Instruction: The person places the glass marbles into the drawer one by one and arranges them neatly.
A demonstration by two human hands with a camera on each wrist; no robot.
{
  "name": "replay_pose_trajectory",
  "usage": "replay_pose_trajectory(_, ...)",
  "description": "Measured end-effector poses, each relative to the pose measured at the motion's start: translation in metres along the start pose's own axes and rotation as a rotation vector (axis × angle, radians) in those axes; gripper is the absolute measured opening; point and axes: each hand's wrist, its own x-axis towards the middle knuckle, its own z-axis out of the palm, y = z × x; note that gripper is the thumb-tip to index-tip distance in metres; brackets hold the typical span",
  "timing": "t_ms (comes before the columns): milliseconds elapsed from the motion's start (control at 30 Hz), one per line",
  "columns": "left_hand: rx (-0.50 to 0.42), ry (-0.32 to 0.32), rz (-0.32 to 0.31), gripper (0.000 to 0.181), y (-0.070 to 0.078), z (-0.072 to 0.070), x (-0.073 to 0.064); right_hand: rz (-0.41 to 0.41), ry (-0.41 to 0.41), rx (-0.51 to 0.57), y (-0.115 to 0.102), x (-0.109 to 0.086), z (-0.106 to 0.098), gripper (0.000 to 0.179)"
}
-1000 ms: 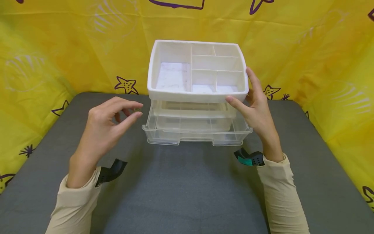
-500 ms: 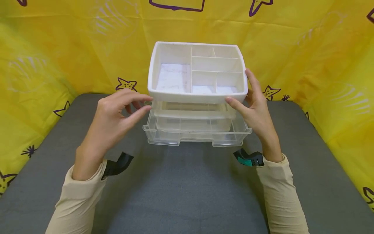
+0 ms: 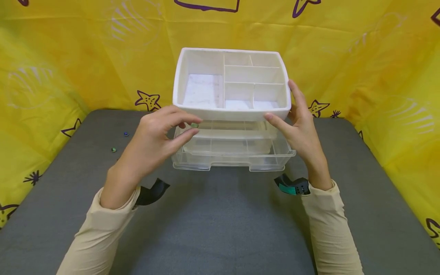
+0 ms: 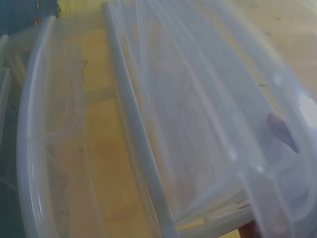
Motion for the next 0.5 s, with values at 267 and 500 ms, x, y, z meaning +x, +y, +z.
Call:
replay_pose_trajectory(267, -0.035, -0.045, 0.019, 0.015, 0.001, 0.015, 0.004, -0.001, -0.001, -0.010, 0.001, 0.000, 0.000, 0.086)
replay_pose_trajectory(500, -0.041, -0.117, 0.019, 0.014, 0.000, 0.021, 0.009, -0.008, 0.000, -0.007, 0.001, 0.001, 0.000, 0.085)
